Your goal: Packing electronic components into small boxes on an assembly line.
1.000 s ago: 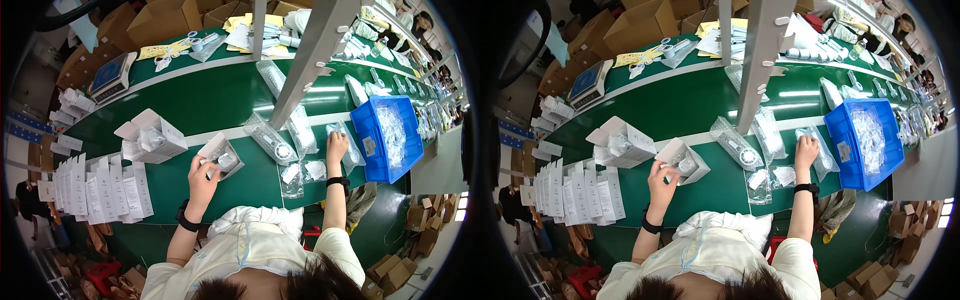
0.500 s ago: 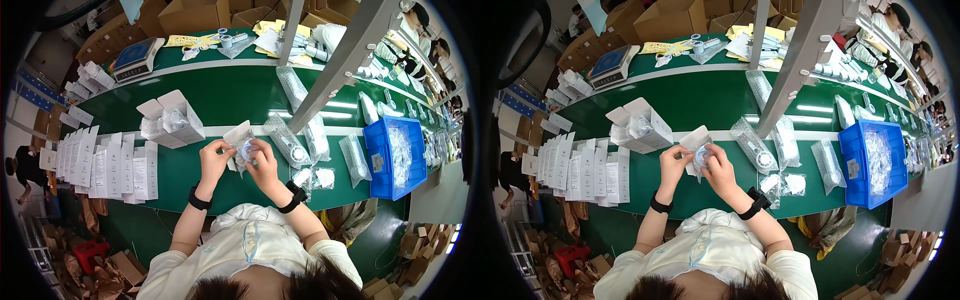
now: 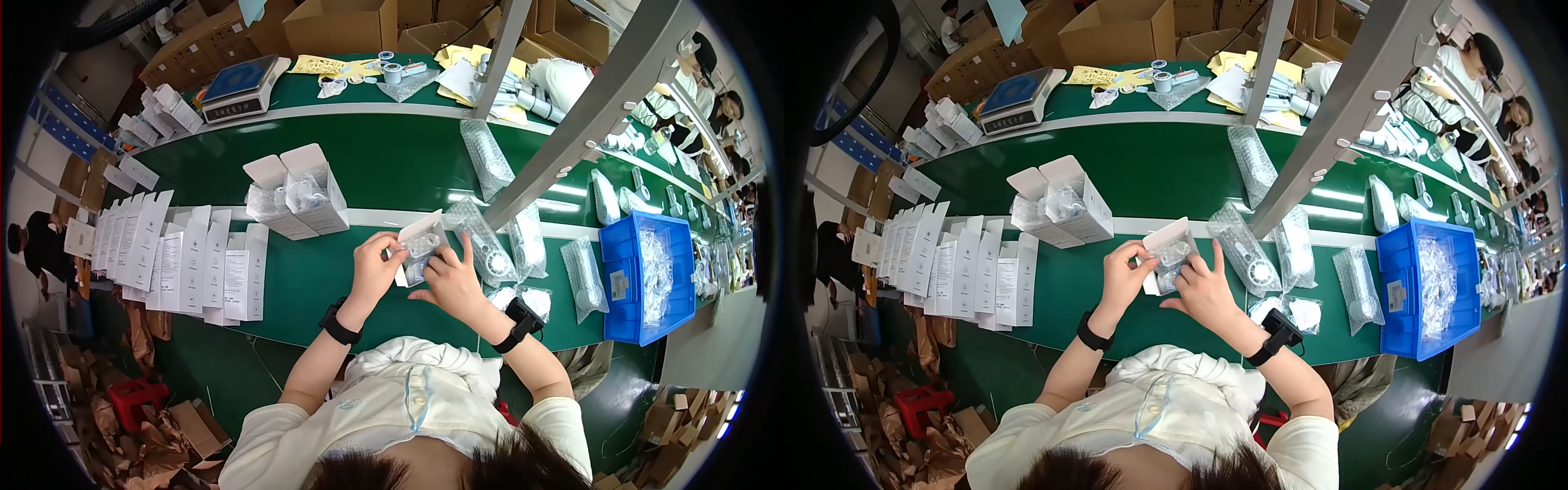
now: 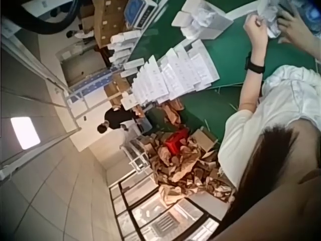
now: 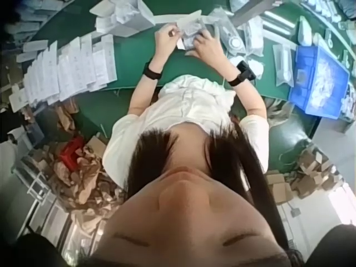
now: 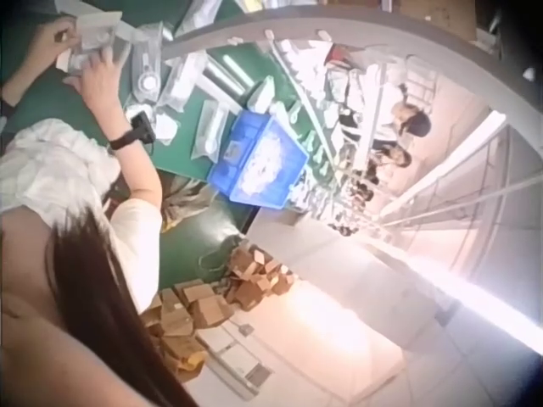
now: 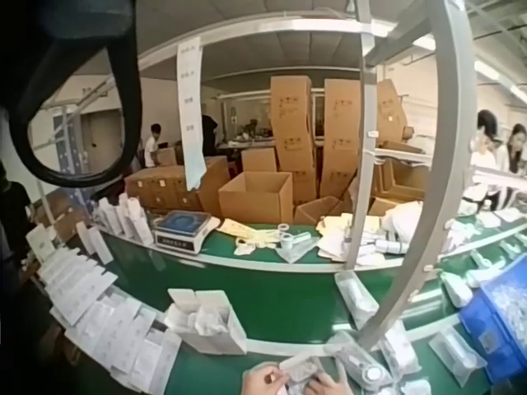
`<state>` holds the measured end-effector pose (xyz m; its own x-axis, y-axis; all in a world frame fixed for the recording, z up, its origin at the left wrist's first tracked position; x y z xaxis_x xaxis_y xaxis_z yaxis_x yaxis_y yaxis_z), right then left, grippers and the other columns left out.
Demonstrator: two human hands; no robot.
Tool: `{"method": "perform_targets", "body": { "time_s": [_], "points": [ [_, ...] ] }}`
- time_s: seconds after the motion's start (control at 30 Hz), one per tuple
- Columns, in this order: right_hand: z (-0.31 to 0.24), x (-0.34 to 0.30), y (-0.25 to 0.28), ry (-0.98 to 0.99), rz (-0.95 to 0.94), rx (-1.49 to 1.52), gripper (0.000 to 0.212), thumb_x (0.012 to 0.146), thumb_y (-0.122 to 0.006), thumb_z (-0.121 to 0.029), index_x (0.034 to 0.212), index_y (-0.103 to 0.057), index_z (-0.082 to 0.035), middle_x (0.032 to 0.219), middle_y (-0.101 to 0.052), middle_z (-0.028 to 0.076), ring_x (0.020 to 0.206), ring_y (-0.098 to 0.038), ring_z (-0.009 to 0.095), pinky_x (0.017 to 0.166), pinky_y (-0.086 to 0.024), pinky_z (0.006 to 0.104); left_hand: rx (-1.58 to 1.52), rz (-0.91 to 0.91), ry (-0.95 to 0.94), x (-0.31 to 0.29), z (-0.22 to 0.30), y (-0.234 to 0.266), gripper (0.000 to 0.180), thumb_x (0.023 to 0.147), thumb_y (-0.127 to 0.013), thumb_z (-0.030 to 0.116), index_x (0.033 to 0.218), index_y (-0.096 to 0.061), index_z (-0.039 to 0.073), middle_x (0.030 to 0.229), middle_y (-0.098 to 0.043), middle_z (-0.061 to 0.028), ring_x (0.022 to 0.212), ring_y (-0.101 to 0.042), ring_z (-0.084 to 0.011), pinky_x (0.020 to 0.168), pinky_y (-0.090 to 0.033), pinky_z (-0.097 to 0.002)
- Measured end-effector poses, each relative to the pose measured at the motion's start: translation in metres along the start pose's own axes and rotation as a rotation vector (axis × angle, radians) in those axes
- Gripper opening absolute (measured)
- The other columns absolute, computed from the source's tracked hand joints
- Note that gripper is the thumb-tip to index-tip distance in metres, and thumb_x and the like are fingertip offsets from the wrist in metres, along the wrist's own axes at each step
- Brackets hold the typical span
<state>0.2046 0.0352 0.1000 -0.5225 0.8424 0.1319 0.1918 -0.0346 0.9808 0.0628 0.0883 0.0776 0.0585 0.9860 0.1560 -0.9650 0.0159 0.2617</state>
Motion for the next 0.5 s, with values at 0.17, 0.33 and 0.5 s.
{"method": "perform_targets", "body": {
  "time_s": [0.17,0.33,0.5],
  "points": [
    [0.025,-0.007,-0.016,0.017,0.562,0.414,0.062,0.055,-0.079,-0.029,0.105,-0.053,-0.004,0.100,-0.054,0.006,0.112,-0.040,0.021,0.101,-0.021,0.0482,-0.074,-0.131,0.071,-0.007,-0.013,0.009,0.011,0.069,-0.065,-0.001,0.077,-0.057,-0.001,0.088,-0.061,-0.0066,0.064,-0.056,-0.0119,0.053,-0.043,-0.0229],
    [0.044,0.027,-0.082,-0.294,0.324,1.315,0.077,0.054,-0.080,-0.013,0.118,-0.040,-0.002,0.117,-0.045,0.010,0.116,-0.039,0.020,0.097,-0.032,0.0388,-0.468,0.087,0.029,-0.004,-0.021,0.031,0.027,0.075,-0.057,-0.004,0.100,-0.047,0.000,0.110,-0.049,-0.0103,0.091,-0.050,-0.0154,0.072,-0.043,-0.0254],
    [0.073,0.096,-0.100,-0.445,0.250,1.656,0.090,0.056,-0.077,-0.002,0.129,-0.024,-0.002,0.126,-0.037,0.011,0.110,-0.045,0.021,0.089,-0.042,0.0323,-0.192,1.007,0.152,-0.012,-0.067,0.149,0.042,0.078,-0.045,-0.006,0.118,-0.035,0.002,0.127,-0.035,-0.0107,0.121,-0.032,-0.0213,0.095,-0.032,-0.0319]
  ]
}}
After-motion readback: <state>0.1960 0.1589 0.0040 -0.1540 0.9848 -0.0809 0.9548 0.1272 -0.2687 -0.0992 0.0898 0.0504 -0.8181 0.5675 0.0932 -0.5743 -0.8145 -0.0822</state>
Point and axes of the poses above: each hand's wrist, its own x-axis towards the middle knuckle, its own y-axis out of the back of the hand, z = x × y, the point moved 4 cm from there along x, towards the middle knuckle
